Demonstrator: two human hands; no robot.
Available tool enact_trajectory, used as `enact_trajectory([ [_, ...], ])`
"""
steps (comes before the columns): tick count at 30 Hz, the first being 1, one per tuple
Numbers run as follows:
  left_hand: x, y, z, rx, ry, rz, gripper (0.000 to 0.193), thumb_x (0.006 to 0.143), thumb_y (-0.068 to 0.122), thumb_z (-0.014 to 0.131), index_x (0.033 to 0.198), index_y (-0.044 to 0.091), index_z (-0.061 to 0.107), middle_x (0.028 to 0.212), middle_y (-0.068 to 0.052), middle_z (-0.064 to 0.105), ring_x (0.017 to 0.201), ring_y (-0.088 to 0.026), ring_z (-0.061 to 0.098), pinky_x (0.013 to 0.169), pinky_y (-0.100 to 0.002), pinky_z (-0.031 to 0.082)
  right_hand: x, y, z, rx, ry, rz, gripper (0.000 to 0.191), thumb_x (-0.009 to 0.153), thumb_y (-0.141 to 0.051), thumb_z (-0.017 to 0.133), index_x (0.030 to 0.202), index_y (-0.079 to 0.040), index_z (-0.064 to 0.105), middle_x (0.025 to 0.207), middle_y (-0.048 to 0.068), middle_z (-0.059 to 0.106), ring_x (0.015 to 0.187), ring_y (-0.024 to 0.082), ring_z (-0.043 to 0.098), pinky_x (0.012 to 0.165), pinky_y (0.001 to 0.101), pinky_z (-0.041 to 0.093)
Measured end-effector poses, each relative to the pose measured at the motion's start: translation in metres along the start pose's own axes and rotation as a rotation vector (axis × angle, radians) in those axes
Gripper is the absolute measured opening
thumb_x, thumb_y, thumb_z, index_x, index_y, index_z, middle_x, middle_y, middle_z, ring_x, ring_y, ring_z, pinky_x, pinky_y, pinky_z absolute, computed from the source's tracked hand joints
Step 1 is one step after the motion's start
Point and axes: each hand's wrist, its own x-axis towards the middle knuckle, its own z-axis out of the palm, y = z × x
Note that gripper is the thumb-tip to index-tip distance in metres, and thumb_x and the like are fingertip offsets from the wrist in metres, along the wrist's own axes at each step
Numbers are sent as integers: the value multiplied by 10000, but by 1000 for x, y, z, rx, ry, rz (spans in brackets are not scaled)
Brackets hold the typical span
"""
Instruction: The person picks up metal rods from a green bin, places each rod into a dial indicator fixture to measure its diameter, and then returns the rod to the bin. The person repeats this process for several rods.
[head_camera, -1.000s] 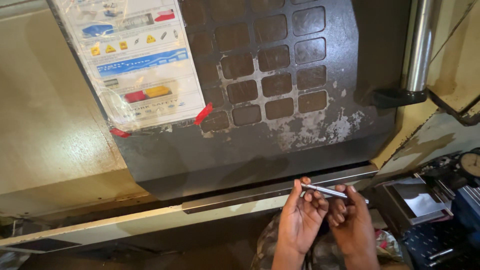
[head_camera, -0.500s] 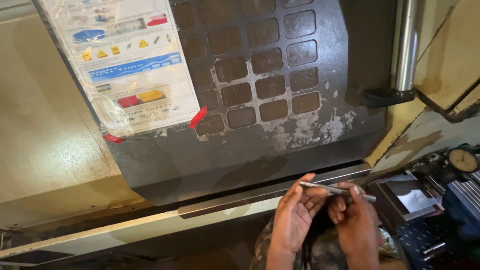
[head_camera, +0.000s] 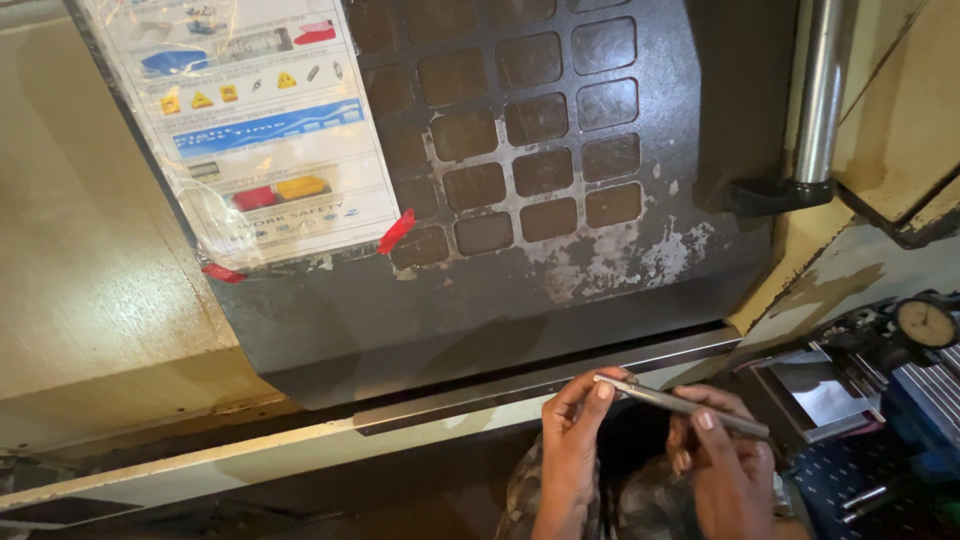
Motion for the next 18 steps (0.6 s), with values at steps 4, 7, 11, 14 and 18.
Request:
enact_trajectory([
  [4, -1, 2, -1, -18, 5, 9, 251, 911, 208, 758, 1051, 4, 796, 998, -88, 785, 978, -158, 701, 965, -315, 517, 0, 0, -7, 4, -23, 27, 285, 1021, -124, 552, 1246, 35, 626, 836, 137, 614, 661, 167, 541, 543, 297, 431],
  [7, -2, 4, -4, 8, -11, -18, 245, 899, 194, 769, 1052, 6, 804, 981, -91, 786, 955, -163, 698, 940, -311, 516, 3, -1, -9, 52, 0, 54, 297, 1037, -167, 555, 1231, 44, 635, 826, 122, 592, 652, 170, 524, 546, 309, 426],
  [11, -5, 9, -5, 35, -58, -30, 259, 910, 194, 763, 1074, 0, 806, 980, -81, 774, 940, -157, 674, 914, -300, 502, 6, -4, -9, 172, -15, 139, 331, 1048, -249, 566, 1223, 24, 631, 765, 84, 538, 621, 171, 496, 544, 322, 418],
  [14, -8, 14, -2, 46, -84, -11, 273, 931, 206, 750, 1102, 0, 801, 1007, -91, 768, 958, -150, 661, 939, -293, 492, 5, -5, -9, 198, 29, 183, 349, 1043, -277, 565, 1221, 19, 613, 763, 54, 506, 621, 165, 467, 533, 313, 377],
  [18, -11, 23, 2, 11, -159, 24, 242, 975, 186, 725, 1044, -38, 782, 1053, -102, 741, 1046, -162, 674, 985, -295, 502, 10, 3, -15, 228, 70, 284, 361, 1030, -361, 561, 1149, -29, 639, 721, 2, 473, 594, 117, 427, 525, 287, 348],
])
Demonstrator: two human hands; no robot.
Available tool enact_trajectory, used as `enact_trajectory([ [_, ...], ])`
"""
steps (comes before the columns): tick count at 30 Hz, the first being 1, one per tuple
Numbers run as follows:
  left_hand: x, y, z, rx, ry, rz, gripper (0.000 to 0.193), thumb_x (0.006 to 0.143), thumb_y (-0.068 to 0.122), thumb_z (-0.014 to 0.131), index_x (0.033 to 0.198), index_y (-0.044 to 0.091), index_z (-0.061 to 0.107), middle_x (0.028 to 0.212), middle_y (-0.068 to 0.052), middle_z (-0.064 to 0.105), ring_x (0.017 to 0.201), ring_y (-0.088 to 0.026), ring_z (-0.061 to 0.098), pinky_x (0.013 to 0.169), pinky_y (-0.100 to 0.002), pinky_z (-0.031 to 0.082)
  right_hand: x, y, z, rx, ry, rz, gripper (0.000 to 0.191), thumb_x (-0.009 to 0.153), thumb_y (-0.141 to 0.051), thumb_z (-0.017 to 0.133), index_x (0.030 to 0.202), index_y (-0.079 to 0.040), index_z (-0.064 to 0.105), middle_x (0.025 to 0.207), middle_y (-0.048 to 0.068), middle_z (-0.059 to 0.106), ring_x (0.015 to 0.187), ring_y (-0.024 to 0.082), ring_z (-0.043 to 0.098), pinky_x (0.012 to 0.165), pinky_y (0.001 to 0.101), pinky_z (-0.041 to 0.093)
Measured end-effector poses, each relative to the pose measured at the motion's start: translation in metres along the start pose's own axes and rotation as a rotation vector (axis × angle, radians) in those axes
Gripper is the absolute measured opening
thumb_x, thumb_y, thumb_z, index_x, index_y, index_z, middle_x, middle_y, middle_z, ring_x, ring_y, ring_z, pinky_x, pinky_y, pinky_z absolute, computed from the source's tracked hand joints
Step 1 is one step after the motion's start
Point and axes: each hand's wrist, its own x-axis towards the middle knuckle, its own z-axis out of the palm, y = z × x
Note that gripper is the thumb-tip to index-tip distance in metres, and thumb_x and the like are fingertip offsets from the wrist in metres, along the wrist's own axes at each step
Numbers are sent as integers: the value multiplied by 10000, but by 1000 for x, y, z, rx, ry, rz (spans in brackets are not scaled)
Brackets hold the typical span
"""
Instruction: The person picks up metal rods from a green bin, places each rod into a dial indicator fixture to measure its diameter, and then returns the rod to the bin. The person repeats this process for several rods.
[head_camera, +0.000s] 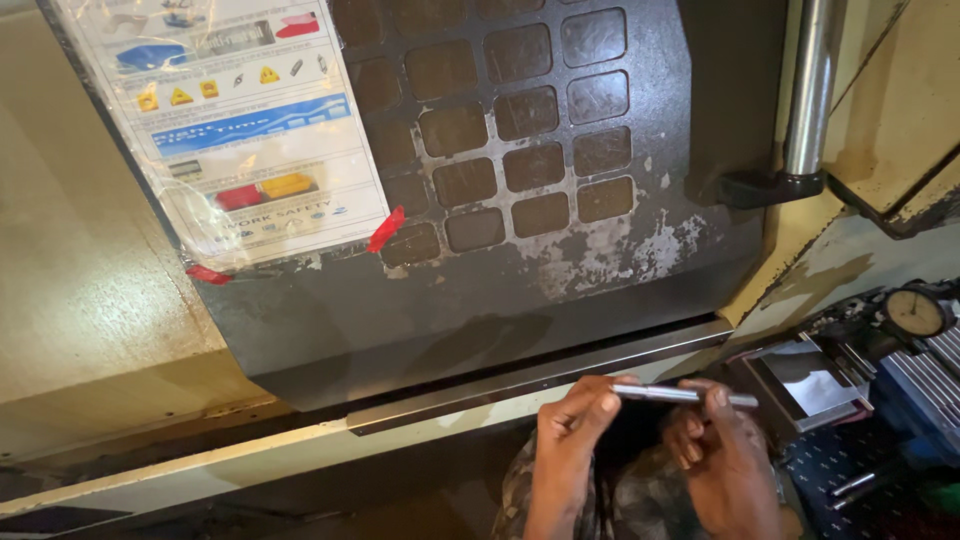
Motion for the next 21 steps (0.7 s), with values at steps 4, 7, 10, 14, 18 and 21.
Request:
enact_trajectory([
  [4, -3, 8, 8, 103, -42, -60, 275, 942, 82, 733, 1196, -19, 761, 1047, -91, 699, 959, -142, 646, 857, -262, 515, 20, 17, -10, 68, 71, 194, 364, 1024, -460, 578, 1065, -108, 657, 677, -69, 436, 544, 66, 367, 496, 261, 290],
  [7, -4, 13, 16, 59, -25, -76, 273, 931, 53, 724, 1189, -32, 748, 1039, -77, 673, 912, -146, 670, 812, -265, 554, 30, 36, -15, 271, -298, 268, 373, 1103, -492, 584, 943, -157, 621, 669, -53, 455, 574, 99, 400, 546, 298, 321],
  [10, -13, 14, 25, 75, -42, -135, 271, 919, 58, 713, 1173, -33, 747, 1033, -74, 658, 798, -157, 687, 697, -274, 568, 25, 43, -17, 283, -205, 342, 359, 1053, -489, 595, 873, -178, 604, 616, -66, 432, 519, 74, 377, 493, 281, 299],
  [14, -14, 14, 23, 378, -109, 194, 278, 929, 5, 748, 1192, -83, 754, 993, -126, 665, 940, -217, 634, 821, -312, 505, 22, 43, -5, 42, 240, 523, 332, 964, -490, 489, 885, -192, 612, 621, -57, 440, 512, 64, 356, 481, 252, 255],
  [18, -13, 5, 16, 158, 28, -32, 262, 938, 93, 719, 1157, -48, 754, 977, -68, 687, 859, -172, 691, 767, -316, 550, 18, 38, 1, 287, -125, 372, 377, 1023, -489, 603, 857, -151, 576, 608, -52, 466, 484, 71, 396, 434, 271, 316],
  [21, -3, -7, 6, 334, 176, 148, 300, 987, 141, 633, 1212, -7, 765, 924, -104, 755, 899, -172, 686, 894, -315, 511, 14, 32, -4, 194, -130, 47, 337, 1026, -400, 587, 985, -66, 617, 638, -3, 522, 479, 97, 432, 420, 275, 341],
])
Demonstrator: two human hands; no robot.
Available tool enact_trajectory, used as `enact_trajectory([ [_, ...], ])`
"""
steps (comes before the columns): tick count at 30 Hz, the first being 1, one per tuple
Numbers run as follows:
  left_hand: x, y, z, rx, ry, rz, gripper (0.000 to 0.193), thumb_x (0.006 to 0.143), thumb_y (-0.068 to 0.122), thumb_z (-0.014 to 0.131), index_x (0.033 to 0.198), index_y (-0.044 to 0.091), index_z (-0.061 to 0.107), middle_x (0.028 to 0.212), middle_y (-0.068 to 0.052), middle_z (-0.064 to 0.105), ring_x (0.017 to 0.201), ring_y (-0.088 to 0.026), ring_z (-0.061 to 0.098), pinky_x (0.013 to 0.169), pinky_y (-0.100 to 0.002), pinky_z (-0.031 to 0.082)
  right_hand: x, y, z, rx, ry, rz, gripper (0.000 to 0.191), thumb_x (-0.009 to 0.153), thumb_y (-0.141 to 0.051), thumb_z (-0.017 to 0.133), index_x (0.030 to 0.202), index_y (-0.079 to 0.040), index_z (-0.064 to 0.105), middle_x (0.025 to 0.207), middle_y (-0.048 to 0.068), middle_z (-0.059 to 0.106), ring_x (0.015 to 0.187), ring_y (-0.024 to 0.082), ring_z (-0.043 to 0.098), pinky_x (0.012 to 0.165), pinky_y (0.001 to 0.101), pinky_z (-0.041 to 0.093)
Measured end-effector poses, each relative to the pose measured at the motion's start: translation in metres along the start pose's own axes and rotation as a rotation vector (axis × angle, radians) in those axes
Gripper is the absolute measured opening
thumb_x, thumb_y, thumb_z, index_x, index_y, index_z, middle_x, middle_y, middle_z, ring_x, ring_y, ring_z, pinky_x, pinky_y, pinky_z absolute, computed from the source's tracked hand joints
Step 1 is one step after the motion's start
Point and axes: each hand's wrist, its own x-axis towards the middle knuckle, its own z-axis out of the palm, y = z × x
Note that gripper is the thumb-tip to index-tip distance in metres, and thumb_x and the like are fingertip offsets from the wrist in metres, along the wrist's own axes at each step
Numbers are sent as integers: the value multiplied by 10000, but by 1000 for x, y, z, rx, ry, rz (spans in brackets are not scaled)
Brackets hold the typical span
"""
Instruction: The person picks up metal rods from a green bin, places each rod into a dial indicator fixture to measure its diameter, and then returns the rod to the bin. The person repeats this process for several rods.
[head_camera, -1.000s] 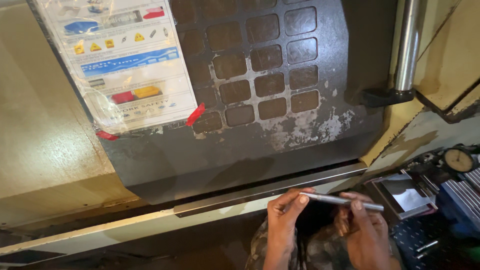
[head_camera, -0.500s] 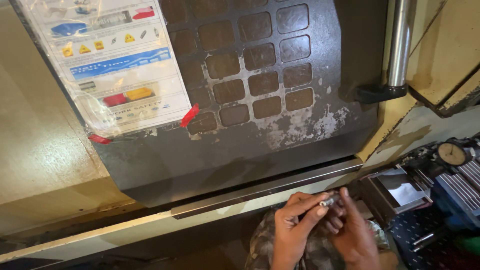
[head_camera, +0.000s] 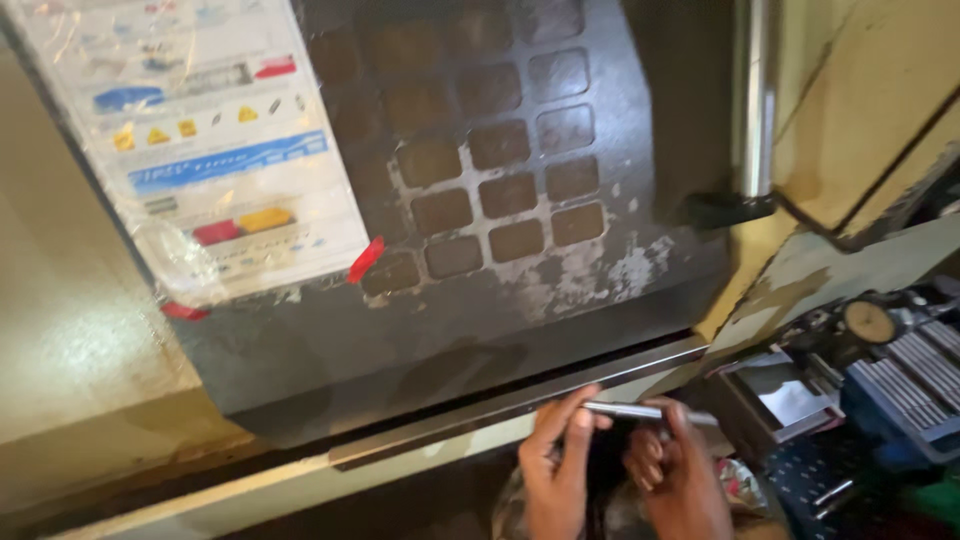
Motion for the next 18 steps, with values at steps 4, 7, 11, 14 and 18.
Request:
enact_trajectory([
  [4, 16, -22, -16, 50, -138, -17, 347, 988, 137, 640, 1303, 11, 712, 1112, -166, 788, 1092, -194, 679, 1022, -324, 481, -21, -4, 8, -539, 19, -480, 272, 971, -202, 598, 1107, 15, 692, 640, 74, 615, 470, 141, 531, 426, 278, 399],
  [7, 6, -33, -26, -289, -370, -177, 472, 998, 150, 613, 1454, 41, 556, 1291, -204, 716, 1207, -210, 646, 1097, -336, 450, -58, -8, 28, -903, 97, -365, 251, 945, -156, 612, 1110, -6, 728, 671, 125, 681, 520, 152, 556, 473, 268, 422],
  [11, -7, -45, -19, -405, -549, -253, 609, 999, 207, 576, 1550, 85, 346, 1385, -229, 650, 1225, -243, 625, 1095, -384, 436, -80, -13, 56, -1055, -56, -668, 236, 1004, -172, 592, 1153, -10, 679, 819, 164, 703, 714, 170, 609, 637, 275, 454],
  [14, 11, -60, -6, -411, -625, -312, 615, 1015, 270, 546, 1541, 43, 322, 1408, -241, 633, 1281, -253, 611, 1129, -404, 407, -58, -19, 60, -1094, -297, -1063, 238, 1076, -194, 571, 1189, 8, 621, 959, 186, 707, 886, 189, 664, 783, 285, 484],
  [18, 42, -86, -8, -279, -606, -185, 628, 1007, 243, 598, 1542, -2, 377, 1407, -273, 649, 1399, -277, 565, 1201, -410, 316, -17, -29, 32, -544, 100, -244, 395, 950, -344, 521, 1094, -42, 732, 551, 108, 617, 385, 140, 496, 374, 263, 356],
])
